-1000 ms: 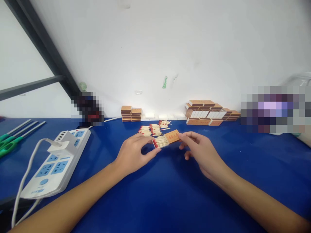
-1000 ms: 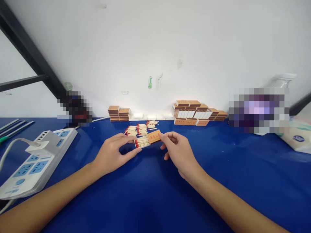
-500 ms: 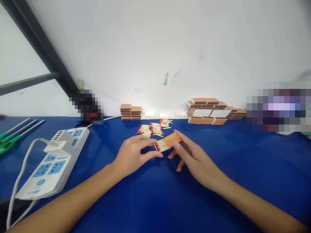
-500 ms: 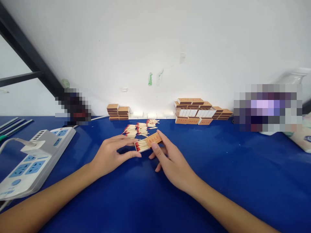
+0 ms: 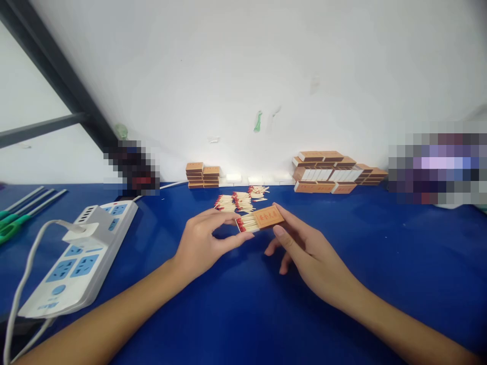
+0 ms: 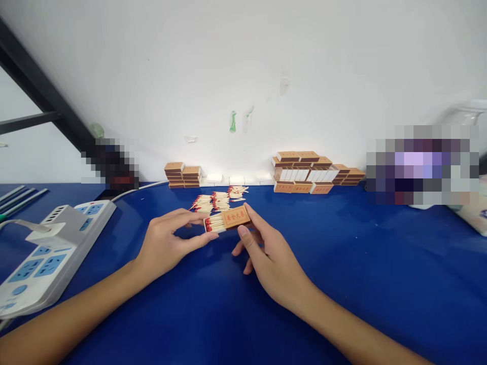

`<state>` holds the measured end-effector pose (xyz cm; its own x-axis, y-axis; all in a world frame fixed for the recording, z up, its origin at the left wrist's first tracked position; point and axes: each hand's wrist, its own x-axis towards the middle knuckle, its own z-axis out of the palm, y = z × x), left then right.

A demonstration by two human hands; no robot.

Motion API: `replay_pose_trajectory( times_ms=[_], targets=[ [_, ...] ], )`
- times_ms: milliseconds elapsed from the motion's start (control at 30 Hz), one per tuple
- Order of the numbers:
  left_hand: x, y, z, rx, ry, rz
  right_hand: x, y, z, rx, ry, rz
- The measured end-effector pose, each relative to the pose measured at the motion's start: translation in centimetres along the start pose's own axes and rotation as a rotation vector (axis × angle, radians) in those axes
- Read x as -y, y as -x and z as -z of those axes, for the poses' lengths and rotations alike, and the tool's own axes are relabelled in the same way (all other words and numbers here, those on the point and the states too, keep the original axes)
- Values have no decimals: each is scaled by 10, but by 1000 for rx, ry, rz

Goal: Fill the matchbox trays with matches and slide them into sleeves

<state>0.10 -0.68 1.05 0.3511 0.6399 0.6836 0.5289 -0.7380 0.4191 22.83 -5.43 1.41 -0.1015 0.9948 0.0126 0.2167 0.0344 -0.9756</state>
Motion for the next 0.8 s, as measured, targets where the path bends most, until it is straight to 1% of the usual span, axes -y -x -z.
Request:
replay_pose_trajectory(
  times_ms=[67,133,200,333,400,533,633,700,800],
  targets=[
    [1,0,0,7,6,0,-2,0,1,3,10,2],
    [2,1,-1,27,28,-35,-5,1,2,18,23,3],
    [4,2,-2,43,63,-61,-7,3,1,80,29,-4],
    [5,3,-1,67,114,-44,-7,10,-4,249,1,-43],
    [6,3,-1,75,125,-51,-6,14,-6,294,-8,-42],
    [5,5,-1,117,172,-82,-5,16,-8,344,9,-11],
    [5,5,-1,147,145,-43,-8,13,-7,336,50,-21],
    [9,1,2,182,100,26,-10,10,-5,278,106,2],
    [24,-15,13,230,-26,129,-11,4,1,167,208,106]
  ],
)
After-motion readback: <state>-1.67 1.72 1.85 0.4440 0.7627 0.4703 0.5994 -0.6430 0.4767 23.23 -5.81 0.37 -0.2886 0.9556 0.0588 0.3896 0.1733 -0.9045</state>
